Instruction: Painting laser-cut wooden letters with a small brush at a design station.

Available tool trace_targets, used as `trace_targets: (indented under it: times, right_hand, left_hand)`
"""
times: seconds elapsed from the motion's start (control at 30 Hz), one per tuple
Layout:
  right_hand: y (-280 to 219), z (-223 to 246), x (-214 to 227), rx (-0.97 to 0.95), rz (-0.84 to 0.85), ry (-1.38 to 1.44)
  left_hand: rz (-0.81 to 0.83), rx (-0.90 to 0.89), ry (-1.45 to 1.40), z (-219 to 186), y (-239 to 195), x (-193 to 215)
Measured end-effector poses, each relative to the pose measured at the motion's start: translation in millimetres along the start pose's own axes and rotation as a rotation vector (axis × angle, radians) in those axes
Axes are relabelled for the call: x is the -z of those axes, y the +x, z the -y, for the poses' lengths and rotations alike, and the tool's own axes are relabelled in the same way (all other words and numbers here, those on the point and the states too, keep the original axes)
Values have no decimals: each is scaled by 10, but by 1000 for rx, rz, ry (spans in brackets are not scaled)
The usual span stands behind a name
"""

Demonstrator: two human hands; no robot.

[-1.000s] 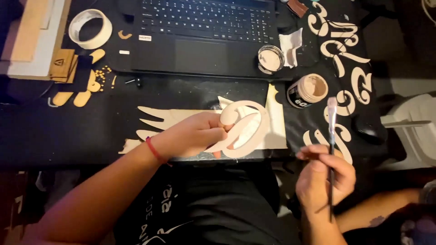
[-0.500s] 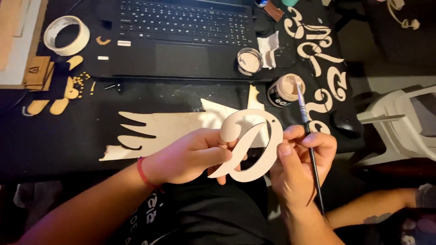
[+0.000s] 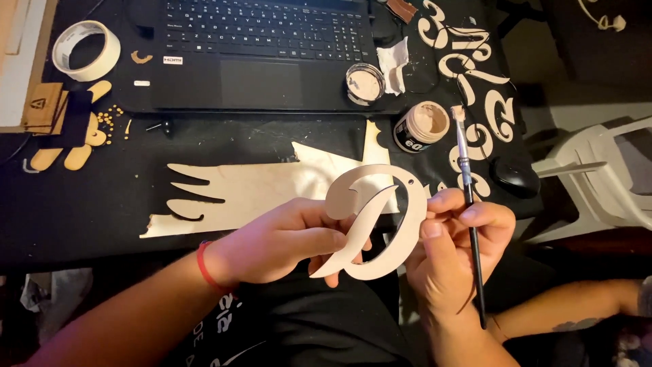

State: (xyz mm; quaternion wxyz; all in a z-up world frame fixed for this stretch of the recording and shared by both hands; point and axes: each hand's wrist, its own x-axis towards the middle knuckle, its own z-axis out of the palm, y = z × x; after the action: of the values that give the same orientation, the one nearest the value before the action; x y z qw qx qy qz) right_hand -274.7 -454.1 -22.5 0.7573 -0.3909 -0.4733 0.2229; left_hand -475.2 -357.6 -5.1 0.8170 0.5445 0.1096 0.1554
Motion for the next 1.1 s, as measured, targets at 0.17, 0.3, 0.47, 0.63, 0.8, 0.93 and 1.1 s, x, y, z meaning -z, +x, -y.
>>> trace_targets:
  times: [0.17,0.3,0.47,0.63,0.8,0.93,1.1]
  right_hand:
    - [-33,-17,16,22,11,-28]
    - [-79,-113,35,181,-76,-170]
    - [-39,-152,15,357,-115,-153]
    - [13,-122,91,328,-3,-45]
    - [-31,164,-55,26,-151,48]
    - [-119,150,9,-126,-127,290]
    - [-154,213,19,-112,-145,311]
  left_hand:
    - [76,12,-94,91,23,-22]
    - [163,-70,-200,221,26,-83]
    - [174,164,-343,367,20,-236]
    - [7,15,-309,470,-8,-390]
    - [-394,-231,-299,389,22,-483]
    - [-645,-338,187,316,31,-422]
    - [-687,-424,336,374,67,-407]
